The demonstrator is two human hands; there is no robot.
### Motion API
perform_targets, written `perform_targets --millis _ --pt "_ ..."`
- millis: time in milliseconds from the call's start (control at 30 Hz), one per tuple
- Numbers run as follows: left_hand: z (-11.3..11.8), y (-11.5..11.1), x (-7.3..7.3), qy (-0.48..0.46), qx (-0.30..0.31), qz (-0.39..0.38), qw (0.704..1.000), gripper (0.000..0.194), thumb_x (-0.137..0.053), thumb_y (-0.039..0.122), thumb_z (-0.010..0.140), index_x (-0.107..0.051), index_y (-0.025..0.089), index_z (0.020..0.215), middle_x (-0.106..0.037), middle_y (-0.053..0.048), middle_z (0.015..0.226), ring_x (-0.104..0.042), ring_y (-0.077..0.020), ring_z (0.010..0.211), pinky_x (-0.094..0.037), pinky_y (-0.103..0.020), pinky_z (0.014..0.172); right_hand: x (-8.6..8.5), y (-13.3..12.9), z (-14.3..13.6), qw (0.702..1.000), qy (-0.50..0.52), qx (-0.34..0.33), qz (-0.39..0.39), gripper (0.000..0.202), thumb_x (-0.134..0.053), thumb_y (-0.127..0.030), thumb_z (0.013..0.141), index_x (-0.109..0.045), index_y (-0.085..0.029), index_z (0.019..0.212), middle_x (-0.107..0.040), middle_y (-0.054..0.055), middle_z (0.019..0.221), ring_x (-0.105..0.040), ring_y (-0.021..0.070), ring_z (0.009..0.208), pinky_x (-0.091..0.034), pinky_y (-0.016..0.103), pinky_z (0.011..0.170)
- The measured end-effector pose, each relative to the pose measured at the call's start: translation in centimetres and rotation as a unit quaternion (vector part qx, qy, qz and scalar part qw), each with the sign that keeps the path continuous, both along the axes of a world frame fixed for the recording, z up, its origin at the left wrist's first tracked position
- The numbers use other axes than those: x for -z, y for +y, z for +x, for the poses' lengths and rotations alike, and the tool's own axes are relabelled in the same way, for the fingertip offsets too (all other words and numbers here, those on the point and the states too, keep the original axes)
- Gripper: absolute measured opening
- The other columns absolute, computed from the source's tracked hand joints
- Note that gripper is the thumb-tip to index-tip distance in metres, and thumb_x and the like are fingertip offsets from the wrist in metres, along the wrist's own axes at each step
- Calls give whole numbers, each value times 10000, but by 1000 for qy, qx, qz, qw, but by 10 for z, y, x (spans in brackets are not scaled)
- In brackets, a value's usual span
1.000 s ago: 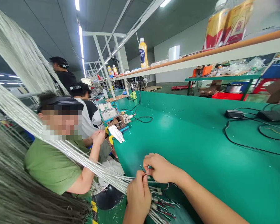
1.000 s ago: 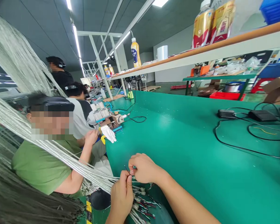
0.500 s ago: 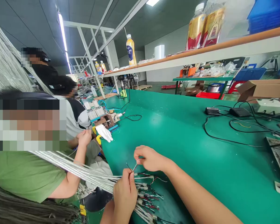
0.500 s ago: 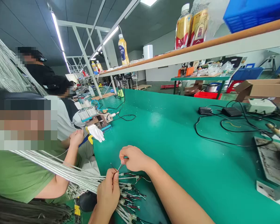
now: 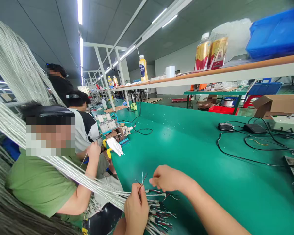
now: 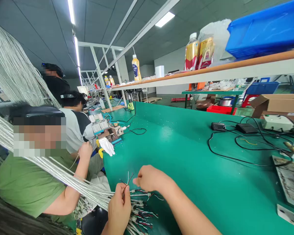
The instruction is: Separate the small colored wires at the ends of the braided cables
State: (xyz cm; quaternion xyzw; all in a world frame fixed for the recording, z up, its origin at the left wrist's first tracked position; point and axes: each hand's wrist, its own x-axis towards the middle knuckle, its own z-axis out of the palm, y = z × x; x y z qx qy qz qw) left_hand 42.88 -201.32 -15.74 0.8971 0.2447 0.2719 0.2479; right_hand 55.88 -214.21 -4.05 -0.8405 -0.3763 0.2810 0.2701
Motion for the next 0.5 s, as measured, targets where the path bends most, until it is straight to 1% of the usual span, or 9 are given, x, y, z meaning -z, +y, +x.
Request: perform_targets --millis 33,67,133,200,267,300,367,433,500 --pt "0 0 1 -8 -4 -8 1000 263 -316 408 1009 -475 238 886 -606 21 594 -609 -189 537 -253 -256 490 4 6 -10 1000 4 4 -8 372 -510 -387 899 -573 -161 610 -545 28 557 -437 119 486 -275 263 493" --pt "0 -1 2 -16 -8 -12 1000 262 -324 407 1006 -469 237 871 -605 17 591 -607 -188 531 -257 -255 485 9 12 -20 1000 -1 15 1 381 -501 -374 905 -555 -161 594 -536 27 547 -425 113 480 -265 261 492" --pt "-2 -4 5 -33 -14 -8 999 243 -338 383 998 -461 236 849 -616 5 607 -612 -190 539 -278 -256 489 25 27 -34 997 -40 51 52 358 -515 -335 902 -538 -157 591 -529 22 560 -395 101 497 -241 258 502" --pt "-3 -5 5 -55 -18 -3 998 222 -348 338 987 -476 237 837 -619 -1 611 -616 -194 541 -308 -258 490 42 41 -42 986 -81 88 115 291 -535 -260 884 -544 -153 613 -535 14 593 -382 97 529 -226 256 519" --pt "-3 0 -1 -84 -8 -3 996 200 -410 348 965 -527 239 843 -594 0 581 -606 -200 524 -341 -258 465 59 51 -45 976 -87 125 155 242 -529 -184 867 -543 -154 628 -550 10 616 -410 103 561 -233 252 537" --pt "-2 5 -7 -101 2 -3 995 185 -460 373 948 -558 241 863 -583 0 579 -601 -199 523 -364 -257 455 67 55 -46 971 -82 149 168 226 -524 -150 857 -536 -156 631 -560 10 628 -437 109 583 -249 246 546" --pt "5 24 -29 -131 28 5 991 222 -537 437 921 -601 226 941 -596 -5 645 -597 -175 563 -437 -259 478 78 61 -47 962 -69 193 181 198 -525 -116 837 -516 -171 646 -578 12 652 -499 127 626 -293 235 560" --pt "18 54 -58 -158 47 17 986 315 -520 490 936 -603 205 1042 -627 -22 768 -594 -139 634 -506 -269 560 84 65 -47 955 -86 220 178 167 -558 -145 813 -488 -194 669 -573 13 657 -538 151 638 -330 233 553" --pt "32 92 -93 -178 56 33 982 366 -471 538 952 -606 220 1074 -635 -32 804 -589 -133 666 -527 -279 586 83 67 -48 953 -138 209 169 189 -608 -218 771 -448 -213 670 -545 15 642 -551 174 611 -343 245 520"
